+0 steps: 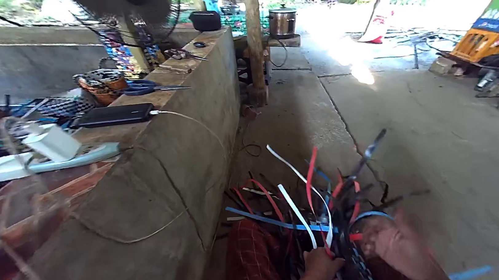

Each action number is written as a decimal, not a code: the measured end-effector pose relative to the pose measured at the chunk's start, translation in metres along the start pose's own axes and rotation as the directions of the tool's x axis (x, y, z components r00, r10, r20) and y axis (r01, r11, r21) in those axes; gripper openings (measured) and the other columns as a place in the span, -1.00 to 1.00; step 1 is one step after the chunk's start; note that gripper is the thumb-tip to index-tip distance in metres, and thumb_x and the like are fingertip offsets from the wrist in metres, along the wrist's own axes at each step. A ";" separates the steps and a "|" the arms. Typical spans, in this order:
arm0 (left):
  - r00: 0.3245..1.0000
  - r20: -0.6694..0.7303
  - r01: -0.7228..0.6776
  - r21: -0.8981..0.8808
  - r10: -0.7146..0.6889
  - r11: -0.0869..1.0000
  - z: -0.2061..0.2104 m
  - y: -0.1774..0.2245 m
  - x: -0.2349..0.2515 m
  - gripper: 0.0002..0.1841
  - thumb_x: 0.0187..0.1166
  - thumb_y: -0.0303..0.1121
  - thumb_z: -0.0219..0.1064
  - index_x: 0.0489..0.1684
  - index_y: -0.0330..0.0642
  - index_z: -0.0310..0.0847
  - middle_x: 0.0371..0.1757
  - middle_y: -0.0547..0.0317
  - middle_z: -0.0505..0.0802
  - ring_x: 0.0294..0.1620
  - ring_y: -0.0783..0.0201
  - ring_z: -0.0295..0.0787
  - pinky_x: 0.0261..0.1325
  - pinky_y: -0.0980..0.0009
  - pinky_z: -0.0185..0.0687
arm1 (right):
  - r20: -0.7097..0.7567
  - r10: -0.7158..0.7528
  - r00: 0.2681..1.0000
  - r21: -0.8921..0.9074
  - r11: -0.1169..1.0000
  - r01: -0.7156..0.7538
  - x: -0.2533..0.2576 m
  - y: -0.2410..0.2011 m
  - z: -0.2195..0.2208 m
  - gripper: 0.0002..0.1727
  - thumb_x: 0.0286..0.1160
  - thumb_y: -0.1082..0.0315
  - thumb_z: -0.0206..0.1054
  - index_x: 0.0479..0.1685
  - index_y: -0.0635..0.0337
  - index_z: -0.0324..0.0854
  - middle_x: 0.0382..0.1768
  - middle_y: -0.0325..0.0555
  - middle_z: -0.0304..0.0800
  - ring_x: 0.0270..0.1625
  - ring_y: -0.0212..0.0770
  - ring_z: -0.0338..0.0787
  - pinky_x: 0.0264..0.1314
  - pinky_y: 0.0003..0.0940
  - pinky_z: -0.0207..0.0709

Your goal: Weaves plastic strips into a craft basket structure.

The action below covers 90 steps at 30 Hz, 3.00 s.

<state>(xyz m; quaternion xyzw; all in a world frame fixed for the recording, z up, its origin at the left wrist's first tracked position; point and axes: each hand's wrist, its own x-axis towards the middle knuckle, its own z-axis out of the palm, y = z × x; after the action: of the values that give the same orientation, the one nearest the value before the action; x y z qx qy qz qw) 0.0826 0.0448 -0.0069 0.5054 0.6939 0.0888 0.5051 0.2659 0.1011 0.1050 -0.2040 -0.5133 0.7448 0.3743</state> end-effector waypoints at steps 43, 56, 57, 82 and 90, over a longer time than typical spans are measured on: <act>0.699 -0.500 -0.704 -0.606 0.510 0.370 -0.101 -0.063 -0.176 -0.05 0.40 0.68 -0.23 0.19 0.15 0.83 -0.12 0.39 0.96 -0.08 0.37 0.91 0.11 0.29 0.83 | 0.048 0.363 0.931 -0.989 0.147 -0.006 0.035 0.112 0.009 -0.73 0.60 0.49 0.26 0.14 0.19 0.80 0.23 0.25 0.74 0.40 0.38 0.60 0.39 0.35 0.44; 0.973 -0.230 0.047 0.261 0.015 0.964 -0.047 -0.027 -0.056 -0.47 0.75 0.09 0.23 0.16 -0.28 0.77 0.33 -0.19 0.76 0.34 -0.19 0.73 0.35 -0.25 0.61 | 0.000 0.258 0.966 -0.990 0.136 -0.036 0.019 0.115 0.014 -0.79 0.62 0.28 0.37 0.06 0.09 0.82 0.05 0.09 0.86 0.33 0.32 0.65 0.32 0.37 0.43; 0.976 -0.215 0.020 0.245 0.034 0.969 -0.049 -0.031 -0.053 -0.49 0.78 0.03 0.23 0.10 -0.33 0.78 0.26 -0.24 0.78 0.34 -0.21 0.72 0.38 -0.25 0.57 | -0.001 0.195 0.981 -0.981 0.190 -0.039 0.014 0.108 0.017 -0.78 0.59 0.31 0.40 0.09 0.13 0.82 0.08 0.14 0.84 0.33 0.36 0.65 0.32 0.39 0.45; 0.965 -0.132 -0.248 -0.192 0.225 0.950 -0.056 -0.065 -0.070 -0.80 0.77 -0.45 0.20 -0.04 -0.34 0.77 0.02 -0.04 0.78 0.04 0.17 0.71 0.21 0.13 0.63 | 0.259 -0.048 0.965 -0.832 0.496 0.248 -0.021 0.126 0.057 -0.67 0.45 0.64 0.26 0.14 0.35 0.78 0.29 0.22 0.75 0.20 0.10 0.85 0.17 -0.03 0.77; 0.958 -0.209 -0.196 0.025 0.197 0.980 -0.056 -0.057 -0.079 -0.80 0.70 -0.35 0.37 -0.07 -0.34 0.80 0.01 -0.12 0.84 0.11 0.03 0.78 0.32 0.04 0.62 | 0.055 0.379 0.924 -0.923 0.373 -0.098 0.012 0.111 0.071 -0.80 0.62 0.42 0.35 0.06 0.35 0.73 0.13 0.22 0.79 0.23 0.18 0.79 0.32 0.15 0.61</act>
<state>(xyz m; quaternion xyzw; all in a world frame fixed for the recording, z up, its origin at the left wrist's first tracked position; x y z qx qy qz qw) 0.0014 -0.0228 0.0320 0.5606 0.6900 0.1901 0.4166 0.1710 0.0457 0.0318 -0.3474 -0.8416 0.4131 0.0208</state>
